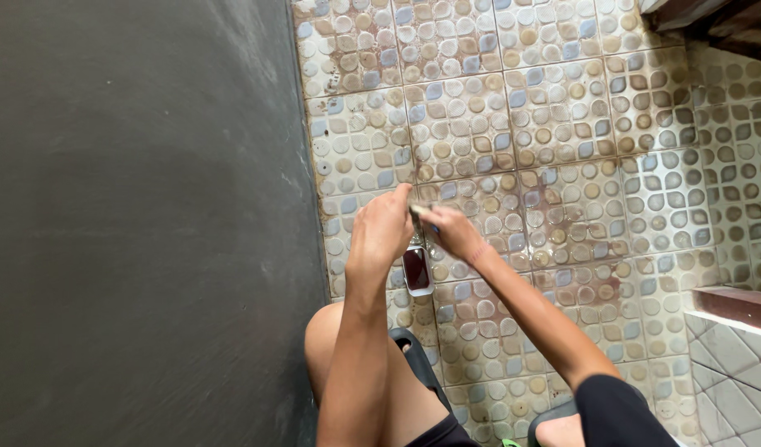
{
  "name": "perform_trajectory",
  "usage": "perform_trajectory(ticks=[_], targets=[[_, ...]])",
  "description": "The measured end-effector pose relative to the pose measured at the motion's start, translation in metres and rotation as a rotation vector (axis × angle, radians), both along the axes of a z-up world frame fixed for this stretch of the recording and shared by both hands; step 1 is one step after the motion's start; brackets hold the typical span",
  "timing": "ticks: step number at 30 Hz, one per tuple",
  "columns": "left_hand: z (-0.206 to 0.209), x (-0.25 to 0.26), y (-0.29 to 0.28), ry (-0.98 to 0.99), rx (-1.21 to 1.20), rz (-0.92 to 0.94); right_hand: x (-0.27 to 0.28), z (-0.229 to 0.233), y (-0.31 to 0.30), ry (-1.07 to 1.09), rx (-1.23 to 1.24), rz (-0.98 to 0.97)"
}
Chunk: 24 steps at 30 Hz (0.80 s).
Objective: The person scrubs a tiled floor using a small brush and a reddish cleaning liquid from a small container. They repeatedly dip the brush into the container and scrub the grout lines and tile surfaces in a localized area.
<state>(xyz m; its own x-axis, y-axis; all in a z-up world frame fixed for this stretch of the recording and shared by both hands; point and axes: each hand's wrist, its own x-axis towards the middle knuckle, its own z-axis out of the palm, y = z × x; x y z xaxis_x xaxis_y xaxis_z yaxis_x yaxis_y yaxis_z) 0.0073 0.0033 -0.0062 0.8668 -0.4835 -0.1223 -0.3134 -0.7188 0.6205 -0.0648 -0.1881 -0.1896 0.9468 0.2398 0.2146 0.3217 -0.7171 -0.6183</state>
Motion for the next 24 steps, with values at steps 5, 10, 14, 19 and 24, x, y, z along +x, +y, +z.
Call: perform_trajectory(ticks=[5,10,14,19,24], targets=[[-0.003,0.0,0.001,0.017,0.021,0.003,-0.07,0.017,0.008,0.151,0.085,-0.184],[-0.002,0.002,-0.001,0.02,0.021,-0.004,-0.058,0.007,0.009,0.126,0.213,-0.392],[-0.001,0.0,-0.005,0.013,0.017,-0.013,0.0,-0.011,0.014,0.052,0.276,-0.546],[0.0,0.001,-0.007,0.019,0.049,-0.019,0.057,-0.016,0.008,-0.032,0.28,-0.708],[-0.002,0.002,-0.009,0.04,0.067,-0.019,0.052,-0.022,0.008,-0.014,0.327,-0.666]])
